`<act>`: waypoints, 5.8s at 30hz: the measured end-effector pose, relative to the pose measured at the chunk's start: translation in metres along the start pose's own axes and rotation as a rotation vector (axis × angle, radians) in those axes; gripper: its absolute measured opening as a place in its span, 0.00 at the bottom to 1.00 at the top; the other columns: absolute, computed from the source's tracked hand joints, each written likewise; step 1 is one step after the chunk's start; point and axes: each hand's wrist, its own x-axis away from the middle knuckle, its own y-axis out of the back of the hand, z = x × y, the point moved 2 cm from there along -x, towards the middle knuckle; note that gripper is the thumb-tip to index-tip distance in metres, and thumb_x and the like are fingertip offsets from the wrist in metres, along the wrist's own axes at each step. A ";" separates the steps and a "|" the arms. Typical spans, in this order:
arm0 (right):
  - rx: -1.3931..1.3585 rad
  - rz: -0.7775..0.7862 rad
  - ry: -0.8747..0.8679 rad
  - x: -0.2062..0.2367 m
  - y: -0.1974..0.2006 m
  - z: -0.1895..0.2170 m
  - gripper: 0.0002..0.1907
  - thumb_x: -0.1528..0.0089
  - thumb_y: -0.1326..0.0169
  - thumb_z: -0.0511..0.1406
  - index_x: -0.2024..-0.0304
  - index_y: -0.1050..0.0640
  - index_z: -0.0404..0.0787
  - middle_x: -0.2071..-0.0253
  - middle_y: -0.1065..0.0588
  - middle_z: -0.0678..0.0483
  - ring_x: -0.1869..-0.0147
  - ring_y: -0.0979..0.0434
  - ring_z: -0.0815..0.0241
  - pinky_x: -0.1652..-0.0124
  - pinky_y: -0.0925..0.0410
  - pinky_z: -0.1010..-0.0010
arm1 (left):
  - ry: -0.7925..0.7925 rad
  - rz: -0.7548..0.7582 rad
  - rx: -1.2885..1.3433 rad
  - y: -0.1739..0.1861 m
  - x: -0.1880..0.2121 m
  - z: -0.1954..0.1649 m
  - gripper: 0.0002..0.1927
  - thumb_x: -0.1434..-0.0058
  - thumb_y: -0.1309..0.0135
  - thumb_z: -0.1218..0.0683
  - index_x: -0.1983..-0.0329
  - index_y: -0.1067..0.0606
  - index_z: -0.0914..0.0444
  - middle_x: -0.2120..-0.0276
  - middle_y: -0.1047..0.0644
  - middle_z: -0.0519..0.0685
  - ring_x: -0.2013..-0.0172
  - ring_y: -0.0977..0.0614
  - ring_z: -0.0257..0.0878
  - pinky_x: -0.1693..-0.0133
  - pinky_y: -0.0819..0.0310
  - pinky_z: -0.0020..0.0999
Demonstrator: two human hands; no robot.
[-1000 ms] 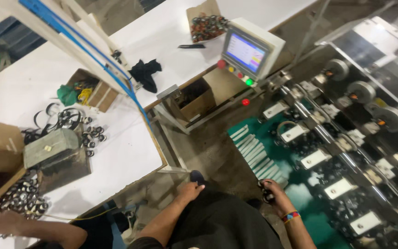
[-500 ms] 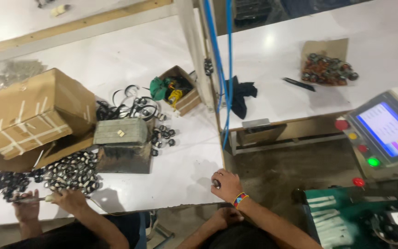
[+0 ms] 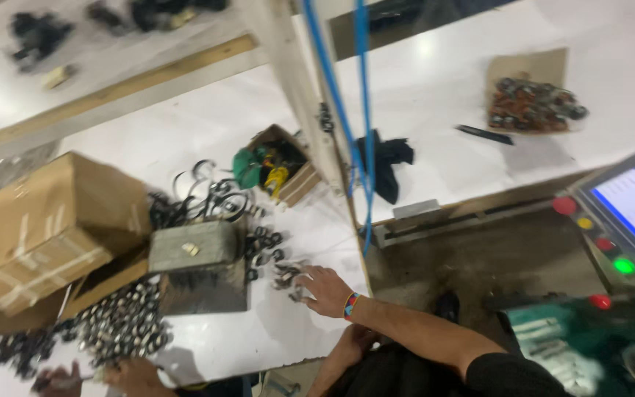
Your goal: The person sits at a small multi-station bench machine, places small black components onto its stations, and pulls the red-handled lever to cycle the machine. They use scissors to trim parts, remove finished pieces from the machine, and wipe components with a black cloth.
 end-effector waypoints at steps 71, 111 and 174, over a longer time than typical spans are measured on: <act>0.152 -0.546 -0.713 0.097 0.328 -0.342 0.27 0.45 0.47 0.33 0.42 0.25 0.39 0.45 0.27 0.46 0.44 0.28 0.44 0.53 0.31 0.55 | -0.321 -0.522 -1.213 0.005 -0.379 -0.336 0.25 0.42 0.39 0.43 0.44 0.23 0.58 0.42 0.26 0.58 0.42 0.27 0.63 0.47 0.36 0.66; 0.111 -0.542 -0.842 0.169 0.291 -0.344 0.11 0.42 0.48 0.38 0.62 0.23 0.37 0.63 0.21 0.44 0.59 0.20 0.41 0.59 0.28 0.52 | -0.664 -0.314 -0.648 -0.171 -0.482 -0.423 0.17 0.47 0.30 0.53 0.60 0.21 0.65 0.62 0.22 0.56 0.66 0.20 0.46 0.60 0.25 0.41; -1.408 -0.840 -0.765 0.239 0.254 -0.328 0.16 0.31 0.48 0.40 0.47 0.23 0.36 0.71 0.28 0.56 0.69 0.29 0.65 0.67 0.34 0.74 | -0.512 -0.623 0.537 0.019 -0.357 -0.324 0.19 0.34 0.48 0.60 0.39 0.28 0.60 0.53 0.22 0.52 0.55 0.19 0.44 0.57 0.23 0.38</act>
